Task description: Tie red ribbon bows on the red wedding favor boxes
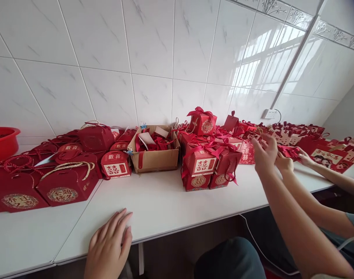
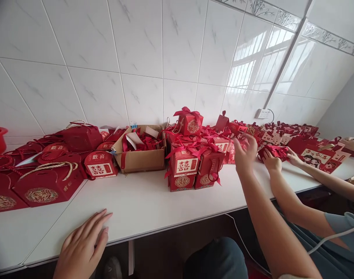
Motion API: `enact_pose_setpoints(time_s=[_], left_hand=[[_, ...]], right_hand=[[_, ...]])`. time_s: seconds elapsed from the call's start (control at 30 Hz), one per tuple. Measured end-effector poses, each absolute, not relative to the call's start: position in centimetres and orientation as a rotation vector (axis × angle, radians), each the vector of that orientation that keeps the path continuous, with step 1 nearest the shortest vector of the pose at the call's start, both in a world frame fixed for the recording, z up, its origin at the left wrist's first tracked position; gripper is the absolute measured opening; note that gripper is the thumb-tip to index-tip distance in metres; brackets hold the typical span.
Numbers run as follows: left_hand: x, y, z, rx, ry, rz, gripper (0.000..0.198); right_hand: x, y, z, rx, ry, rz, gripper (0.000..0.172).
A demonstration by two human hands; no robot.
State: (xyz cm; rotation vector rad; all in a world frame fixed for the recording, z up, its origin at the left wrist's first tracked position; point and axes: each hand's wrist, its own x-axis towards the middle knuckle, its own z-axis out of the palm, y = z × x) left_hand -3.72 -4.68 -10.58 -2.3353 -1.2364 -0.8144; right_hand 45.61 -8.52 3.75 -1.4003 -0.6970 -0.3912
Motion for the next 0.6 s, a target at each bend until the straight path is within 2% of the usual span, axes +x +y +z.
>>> enact_pose_setpoints(time_s=[0.13, 0.23, 0.33, 0.43, 0.6], left_hand=[[-3.8, -4.7, -10.5, -2.359, -1.292, -0.803, 0.035], [-3.9, -4.8, -10.4, -2.406, -1.36, -0.774, 0.036], [-3.9, -4.8, -10.4, -2.425, -1.406, -0.749, 0.037], [-3.7, -4.8, -10.3, -2.401, -1.389, -0.751, 0.037], [-3.4, -4.9, -10.1, -2.353, -1.309, -0.794, 0.037]], right_hand=[[39.7, -2.6, 13.0, -1.632, -1.125, -0.265, 0.081], [36.3, 2.4, 15.2, -1.886, -1.132, -0.017, 0.099], [35.1, 4.7, 14.1, -1.953, -1.09, 0.033, 0.09], [35.7, 3.3, 13.3, -1.866, -1.064, -0.084, 0.076], [39.2, -5.3, 14.1, -1.547, -0.943, -0.411, 0.078]])
